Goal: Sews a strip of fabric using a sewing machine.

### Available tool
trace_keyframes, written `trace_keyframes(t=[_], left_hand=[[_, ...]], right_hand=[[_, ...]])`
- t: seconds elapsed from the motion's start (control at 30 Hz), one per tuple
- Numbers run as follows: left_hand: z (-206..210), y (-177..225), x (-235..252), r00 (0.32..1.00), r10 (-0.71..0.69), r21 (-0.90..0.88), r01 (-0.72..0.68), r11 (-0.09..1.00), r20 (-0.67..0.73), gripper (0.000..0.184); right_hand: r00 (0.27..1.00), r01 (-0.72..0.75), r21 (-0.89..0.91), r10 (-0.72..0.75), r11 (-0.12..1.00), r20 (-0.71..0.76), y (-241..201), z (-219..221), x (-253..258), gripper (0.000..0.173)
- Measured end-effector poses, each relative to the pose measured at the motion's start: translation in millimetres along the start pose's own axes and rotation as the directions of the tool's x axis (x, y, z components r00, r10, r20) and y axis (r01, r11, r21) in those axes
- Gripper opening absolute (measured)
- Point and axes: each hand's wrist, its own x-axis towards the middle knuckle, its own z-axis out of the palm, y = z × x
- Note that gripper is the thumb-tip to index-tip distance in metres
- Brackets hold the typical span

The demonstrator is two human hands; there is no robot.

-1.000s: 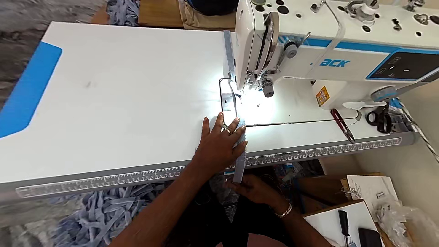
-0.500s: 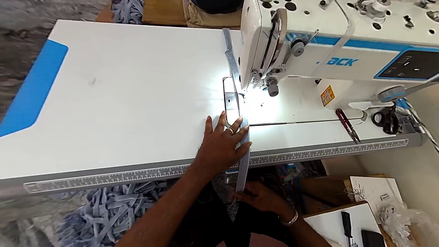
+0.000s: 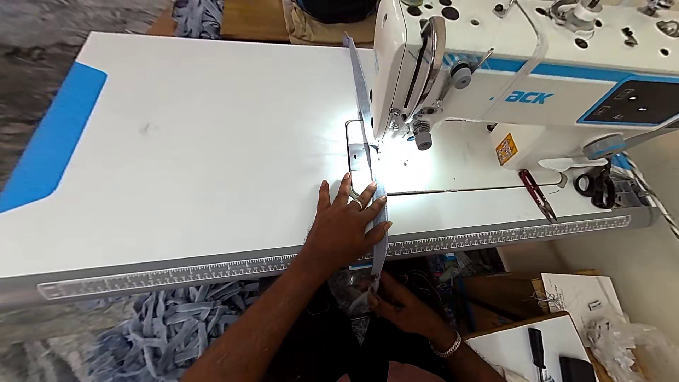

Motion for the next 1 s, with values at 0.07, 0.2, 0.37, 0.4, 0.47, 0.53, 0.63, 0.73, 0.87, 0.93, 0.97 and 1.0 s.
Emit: trace_keyframes(t=[0.07,0.2,0.37,0.4,0.47,0.53,0.63,0.73,0.87,0.93,0.97,1.0], left_hand=[[0,0,0,1.0,0.0,-0.008,0.0,1.0,-0.007,0.062],[-3,-1,0,1.0,0.006,-0.031,-0.006,0.999,-0.009,0.057],[-6,0,1,1.0,-0.022,-0.041,0.022,0.999,0.01,0.067],[-7,0,3,0.999,-0.04,-0.02,0.041,0.999,0.027,0.07],[-8,-3,10,0.996,-0.075,0.005,0.075,0.997,0.037,0.071],[-10,-9,19,0.994,-0.101,0.017,0.1,0.995,0.038,0.069],[-11,-20,36,0.991,-0.121,0.028,0.12,0.992,0.053,0.069],[-9,-29,56,0.989,-0.139,0.045,0.137,0.99,0.046,0.07],[-16,-35,72,0.982,-0.179,0.031,0.178,0.984,0.067,0.066],[-18,-36,75,0.98,-0.185,0.026,0.183,0.983,0.073,0.064],[-19,-36,76,0.979,-0.186,0.024,0.184,0.983,0.079,0.063],[-20,-36,78,0.979,-0.185,0.019,0.184,0.983,0.081,0.063]], right_hand=[[0.999,0.001,0.037,0.001,0.999,-0.053,2,-3,2,0.033],[0.992,-0.103,0.059,0.107,0.993,-0.066,-1,-6,-1,0.027],[0.991,-0.128,0.063,0.131,0.99,-0.031,1,-4,-2,0.029],[0.989,-0.141,0.056,0.143,0.988,-0.028,1,-4,-2,0.029],[0.988,-0.151,0.048,0.153,0.987,-0.021,1,-5,-1,0.03],[0.988,-0.155,0.043,0.155,0.987,-0.014,1,-5,0,0.029],[0.987,-0.16,0.036,0.161,0.986,-0.014,2,-3,1,0.03],[0.986,-0.169,-0.043,0.169,0.985,-0.011,2,-6,0,0.032],[0.967,-0.207,-0.555,0.254,0.806,0.008,-51,-48,-18,0.033],[0.966,-0.255,-0.67,0.206,0.697,-0.154,-97,-83,-37,0.029],[0.95,-0.298,-0.686,0.138,0.664,-0.279,-122,-101,-48,0.027],[0.906,-0.349,-0.698,0.037,0.625,-0.421,-144,-119,-56,0.028]])
